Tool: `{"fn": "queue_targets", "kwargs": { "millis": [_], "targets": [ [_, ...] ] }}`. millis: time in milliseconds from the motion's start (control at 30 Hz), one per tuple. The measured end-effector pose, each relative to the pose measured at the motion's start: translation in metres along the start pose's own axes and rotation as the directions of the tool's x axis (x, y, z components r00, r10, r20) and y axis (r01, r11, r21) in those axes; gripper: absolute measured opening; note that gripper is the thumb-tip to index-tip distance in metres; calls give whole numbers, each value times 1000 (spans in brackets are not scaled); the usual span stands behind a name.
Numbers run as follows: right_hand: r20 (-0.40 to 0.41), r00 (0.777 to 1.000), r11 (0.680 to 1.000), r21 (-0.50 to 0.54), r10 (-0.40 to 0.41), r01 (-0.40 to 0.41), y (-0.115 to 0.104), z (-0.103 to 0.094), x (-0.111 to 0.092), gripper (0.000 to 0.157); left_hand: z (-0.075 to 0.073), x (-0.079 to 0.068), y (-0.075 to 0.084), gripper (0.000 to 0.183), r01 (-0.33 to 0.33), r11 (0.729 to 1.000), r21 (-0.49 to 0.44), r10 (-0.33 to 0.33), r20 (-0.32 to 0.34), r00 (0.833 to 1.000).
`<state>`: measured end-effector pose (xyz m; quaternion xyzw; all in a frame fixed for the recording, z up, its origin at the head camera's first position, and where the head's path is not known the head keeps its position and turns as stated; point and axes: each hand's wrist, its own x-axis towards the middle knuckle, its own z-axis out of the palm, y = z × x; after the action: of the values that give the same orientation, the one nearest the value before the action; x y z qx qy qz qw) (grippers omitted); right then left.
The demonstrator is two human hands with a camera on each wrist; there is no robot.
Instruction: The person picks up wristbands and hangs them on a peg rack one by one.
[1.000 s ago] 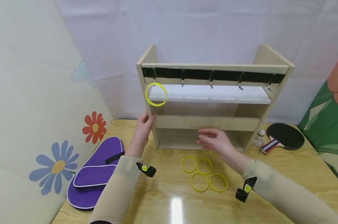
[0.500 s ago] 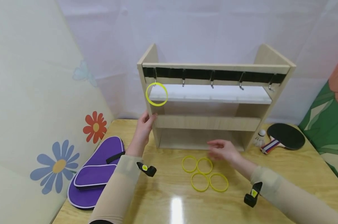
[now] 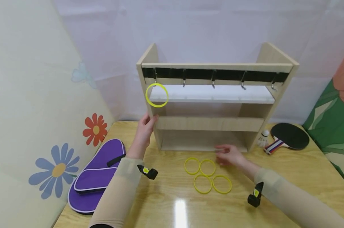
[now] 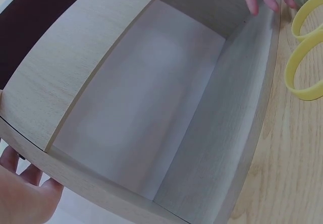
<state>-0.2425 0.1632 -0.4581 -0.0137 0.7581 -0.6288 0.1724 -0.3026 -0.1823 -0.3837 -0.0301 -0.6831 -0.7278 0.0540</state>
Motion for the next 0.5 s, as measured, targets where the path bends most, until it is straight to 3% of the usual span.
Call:
{"fn": "queue_targets", "kwargs": {
  "millis": [500],
  "targets": [
    [49,998,1000,-10,30,-30,14,0,7,52,-1,-1,1,53,2,1000,-10,-2,24,1000]
  ]
}}
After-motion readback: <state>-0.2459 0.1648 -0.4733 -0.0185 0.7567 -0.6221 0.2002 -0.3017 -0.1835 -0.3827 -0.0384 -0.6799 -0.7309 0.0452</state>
